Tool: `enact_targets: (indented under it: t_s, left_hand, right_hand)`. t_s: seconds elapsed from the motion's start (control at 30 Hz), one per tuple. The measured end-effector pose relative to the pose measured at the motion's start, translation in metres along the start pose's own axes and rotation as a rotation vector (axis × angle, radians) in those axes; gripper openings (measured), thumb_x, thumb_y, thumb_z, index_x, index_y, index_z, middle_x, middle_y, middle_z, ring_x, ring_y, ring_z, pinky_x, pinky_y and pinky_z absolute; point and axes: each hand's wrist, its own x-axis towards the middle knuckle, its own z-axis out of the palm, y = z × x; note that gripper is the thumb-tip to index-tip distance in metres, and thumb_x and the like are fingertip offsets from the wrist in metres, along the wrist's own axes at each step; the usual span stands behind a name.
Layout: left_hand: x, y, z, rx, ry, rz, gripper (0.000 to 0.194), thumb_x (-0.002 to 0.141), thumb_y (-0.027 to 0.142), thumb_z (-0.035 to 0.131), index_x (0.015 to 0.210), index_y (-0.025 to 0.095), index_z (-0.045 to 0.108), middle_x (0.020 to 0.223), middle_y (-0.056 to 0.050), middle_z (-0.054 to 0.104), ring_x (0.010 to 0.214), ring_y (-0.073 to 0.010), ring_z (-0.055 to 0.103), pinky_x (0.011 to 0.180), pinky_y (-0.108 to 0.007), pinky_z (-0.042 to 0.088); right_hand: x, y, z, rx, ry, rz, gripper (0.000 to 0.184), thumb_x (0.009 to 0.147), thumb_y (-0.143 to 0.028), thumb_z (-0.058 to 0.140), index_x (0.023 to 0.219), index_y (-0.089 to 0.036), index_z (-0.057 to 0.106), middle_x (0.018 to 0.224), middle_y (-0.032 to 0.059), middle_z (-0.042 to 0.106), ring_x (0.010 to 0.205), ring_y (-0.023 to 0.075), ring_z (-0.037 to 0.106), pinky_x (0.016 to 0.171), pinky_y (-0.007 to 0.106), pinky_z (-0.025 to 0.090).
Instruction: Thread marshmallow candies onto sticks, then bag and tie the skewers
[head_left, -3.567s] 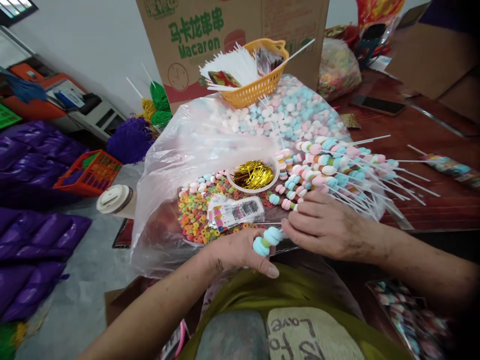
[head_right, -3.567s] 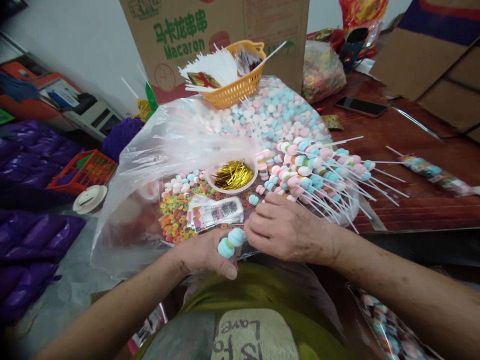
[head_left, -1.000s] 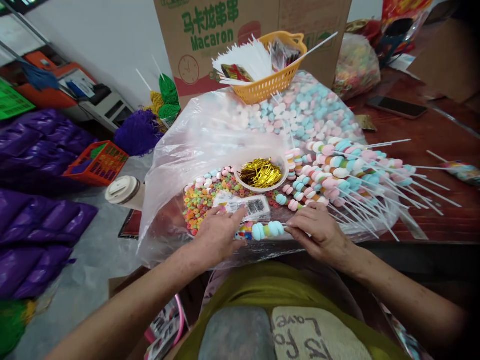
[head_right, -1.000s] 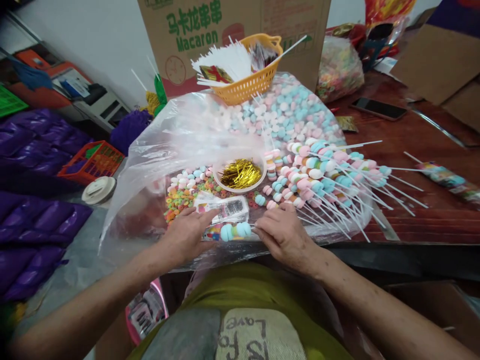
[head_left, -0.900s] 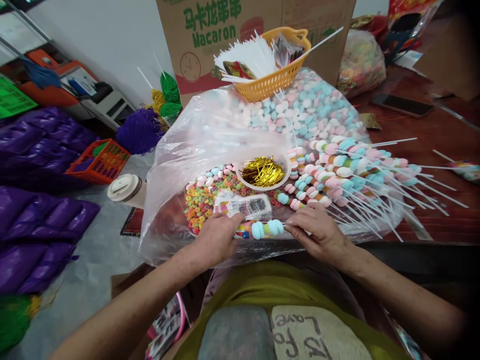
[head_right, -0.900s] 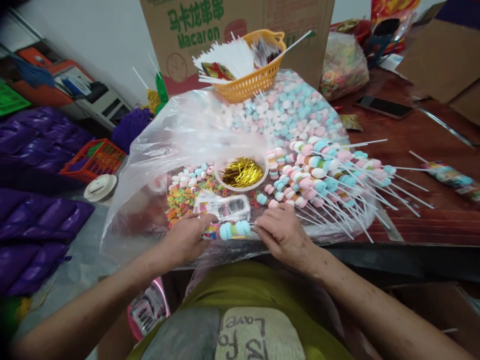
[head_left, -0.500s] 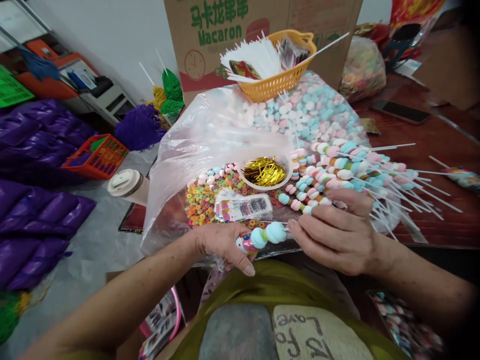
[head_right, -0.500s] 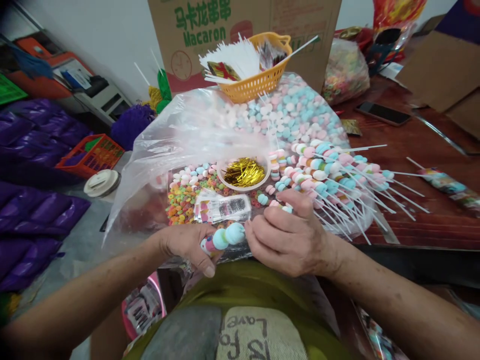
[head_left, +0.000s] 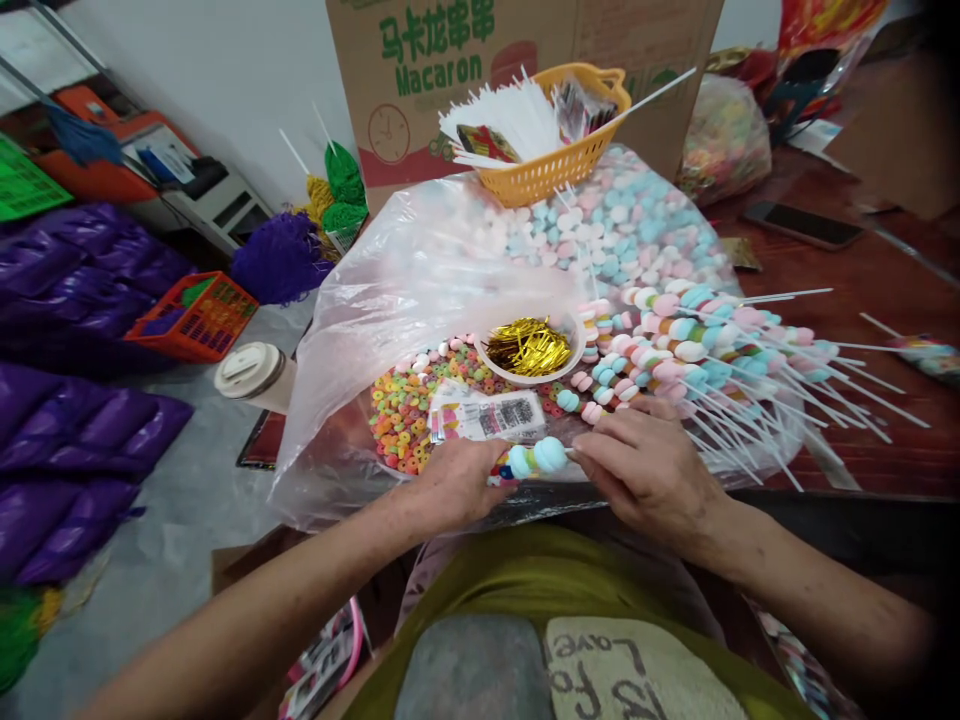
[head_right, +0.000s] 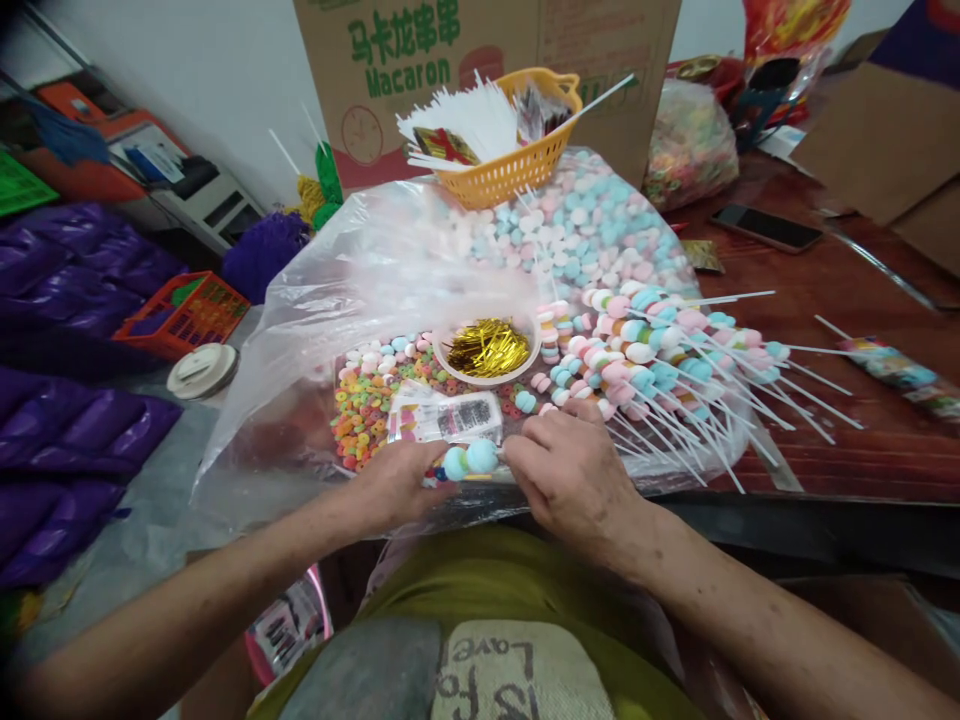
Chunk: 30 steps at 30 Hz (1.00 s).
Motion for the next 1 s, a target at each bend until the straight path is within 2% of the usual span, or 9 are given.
enact_targets:
  t_s: [0.13, 0.27, 0.4, 0.5, 0.63, 0.73, 0.87, 0.93, 1.0]
  left_hand:
    - [0.005, 0.0, 0.002, 0.185, 0.136, -0.041, 0.019, 0.073, 0.025, 0.052, 0.087, 0.019, 0.061, 0.08, -0.007, 0.066, 0.078, -0.0235, 0.06, 0.066, -0.03, 0.041]
    - [0.007, -0.004, 0.0, 0.314, 0.223, 0.046, 0.014, 0.07, 0.019, 0.051, 0.081, 0.017, 0.061, 0.079, -0.009, 0.066, 0.08, -0.025, 0.06, 0.077, -0.036, 0.039]
    - [0.005, -0.004, -0.005, 0.205, 0.113, 0.069, 0.017, 0.072, 0.032, 0.054, 0.075, 0.018, 0.062, 0.074, -0.007, 0.066, 0.072, -0.0225, 0.06, 0.069, -0.032, 0.04]
    - [0.004, 0.002, -0.008, 0.009, -0.008, 0.11, 0.021, 0.074, 0.037, 0.054, 0.083, 0.02, 0.063, 0.077, -0.004, 0.066, 0.07, -0.0188, 0.059, 0.061, -0.026, 0.038]
    - [0.008, 0.007, -0.005, -0.276, -0.154, 0.144, 0.044, 0.061, 0.053, 0.066, 0.089, 0.019, 0.061, 0.076, 0.0, 0.063, 0.069, -0.0165, 0.056, 0.054, -0.021, 0.036]
    - [0.012, 0.012, 0.001, -0.365, -0.259, 0.163, 0.041, 0.061, 0.054, 0.065, 0.08, 0.019, 0.062, 0.069, 0.002, 0.061, 0.065, -0.0153, 0.056, 0.053, -0.021, 0.036]
    - [0.013, 0.021, 0.006, -0.129, -0.146, 0.029, 0.026, 0.076, 0.041, 0.05, 0.079, 0.019, 0.062, 0.07, -0.002, 0.062, 0.068, -0.0203, 0.058, 0.057, -0.026, 0.039]
    - [0.012, 0.02, 0.004, -0.082, -0.102, 0.002, 0.03, 0.075, 0.043, 0.05, 0.085, 0.018, 0.061, 0.077, -0.006, 0.064, 0.073, -0.0238, 0.059, 0.061, -0.03, 0.041]
    - [0.011, 0.011, -0.003, -0.226, -0.127, 0.079, 0.048, 0.067, 0.05, 0.06, 0.103, 0.017, 0.056, 0.091, -0.007, 0.064, 0.082, -0.0245, 0.059, 0.066, -0.031, 0.043]
  right_hand:
    - [-0.001, -0.009, 0.005, 0.003, -0.016, 0.004, 0.022, 0.081, -0.013, 0.044, 0.066, -0.017, 0.06, 0.057, 0.0011, 0.05, 0.06, 0.0135, 0.04, 0.067, 0.032, 0.024]
    - [-0.008, -0.011, 0.006, -0.028, -0.053, -0.049, 0.023, 0.08, -0.012, 0.043, 0.066, -0.017, 0.06, 0.054, 0.0009, 0.049, 0.059, 0.0137, 0.037, 0.069, 0.033, 0.023]
    - [-0.01, -0.007, 0.0, -0.026, -0.093, -0.028, 0.022, 0.081, -0.014, 0.043, 0.067, -0.017, 0.06, 0.057, 0.0014, 0.05, 0.061, 0.0143, 0.038, 0.069, 0.033, 0.024]
    - [-0.009, -0.008, -0.001, -0.032, -0.09, -0.068, 0.023, 0.082, -0.013, 0.042, 0.066, -0.018, 0.059, 0.055, 0.0008, 0.049, 0.061, 0.0139, 0.037, 0.071, 0.033, 0.024]
    - [-0.009, -0.013, 0.005, -0.049, -0.071, -0.089, 0.022, 0.083, -0.015, 0.043, 0.066, -0.018, 0.058, 0.055, 0.0, 0.048, 0.061, 0.0139, 0.036, 0.076, 0.036, 0.024]
    - [-0.008, -0.015, 0.009, -0.045, -0.086, -0.135, 0.021, 0.084, -0.017, 0.043, 0.068, -0.019, 0.058, 0.057, -0.0001, 0.049, 0.062, 0.0145, 0.035, 0.078, 0.039, 0.023]
    - [-0.004, -0.013, 0.015, -0.072, -0.061, -0.169, 0.023, 0.084, -0.015, 0.042, 0.066, -0.018, 0.057, 0.056, 0.0007, 0.048, 0.062, 0.0143, 0.034, 0.077, 0.038, 0.025]
    - [-0.003, -0.008, 0.018, -0.068, -0.053, -0.177, 0.024, 0.084, -0.014, 0.041, 0.066, -0.018, 0.057, 0.057, 0.0011, 0.049, 0.062, 0.0143, 0.035, 0.077, 0.037, 0.026]
    - [-0.004, -0.001, 0.018, -0.049, -0.028, -0.172, 0.022, 0.084, -0.014, 0.042, 0.07, -0.018, 0.059, 0.058, 0.0011, 0.052, 0.064, 0.0145, 0.038, 0.078, 0.038, 0.027]
